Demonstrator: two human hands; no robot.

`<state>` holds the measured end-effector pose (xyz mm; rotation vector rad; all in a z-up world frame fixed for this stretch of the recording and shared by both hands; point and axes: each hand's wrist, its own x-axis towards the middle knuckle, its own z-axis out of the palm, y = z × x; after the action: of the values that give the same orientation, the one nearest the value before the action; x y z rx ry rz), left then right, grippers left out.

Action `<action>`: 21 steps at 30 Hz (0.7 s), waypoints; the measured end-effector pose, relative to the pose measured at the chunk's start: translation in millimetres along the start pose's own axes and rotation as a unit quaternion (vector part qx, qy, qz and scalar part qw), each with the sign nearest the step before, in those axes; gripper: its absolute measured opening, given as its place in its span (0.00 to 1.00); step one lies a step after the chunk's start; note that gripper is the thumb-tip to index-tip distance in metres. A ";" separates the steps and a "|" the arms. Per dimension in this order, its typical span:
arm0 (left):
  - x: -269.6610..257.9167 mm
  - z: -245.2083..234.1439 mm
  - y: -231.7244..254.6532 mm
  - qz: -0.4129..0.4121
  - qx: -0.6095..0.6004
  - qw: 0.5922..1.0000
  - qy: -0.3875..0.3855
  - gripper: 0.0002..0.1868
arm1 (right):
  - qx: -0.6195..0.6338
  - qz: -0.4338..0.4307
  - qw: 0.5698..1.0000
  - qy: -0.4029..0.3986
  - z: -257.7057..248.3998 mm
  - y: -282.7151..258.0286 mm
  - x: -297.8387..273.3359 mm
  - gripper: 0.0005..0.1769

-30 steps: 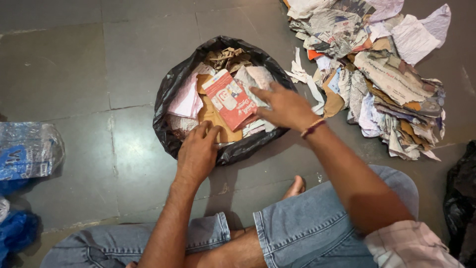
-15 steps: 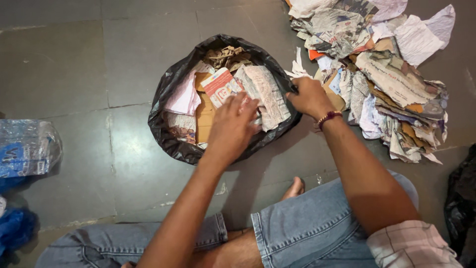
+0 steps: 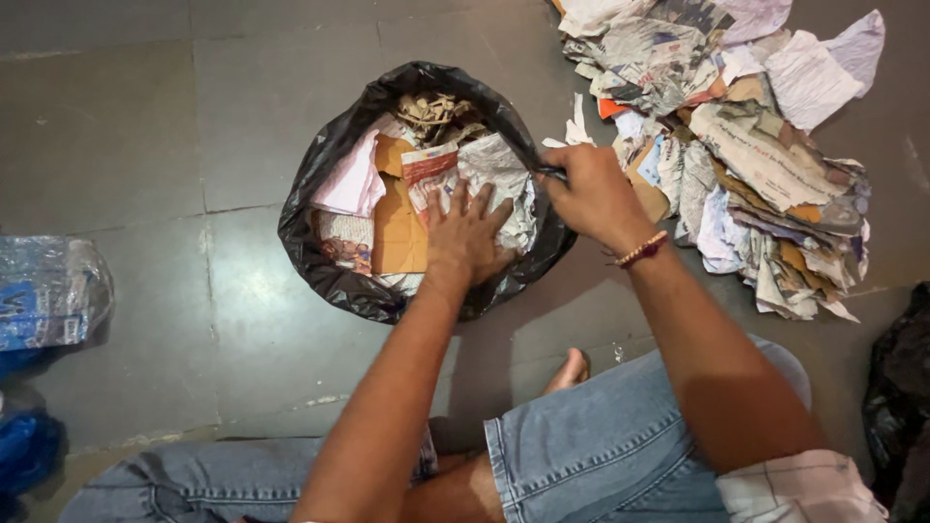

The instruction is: The person sits on the floor and sorts through a pile of mixed paper, including newspapers and cardboard, placing selected pieces into a black plastic bag. The person repeatedly picks up paper, briefly handles it, and puts it into the bag.

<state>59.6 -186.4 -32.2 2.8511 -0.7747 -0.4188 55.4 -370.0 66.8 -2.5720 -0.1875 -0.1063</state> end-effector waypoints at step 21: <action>-125.7 -36.7 -71.4 0.009 -0.121 0.914 0.388 0.20 | 0.014 0.093 0.995 0.025 -44.9 13.8 -4.4 0.25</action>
<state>0.6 -57.9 15.1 2.4367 -0.5275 0.5627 51.5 -406.2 97.0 -2.5425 0.0690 -0.0983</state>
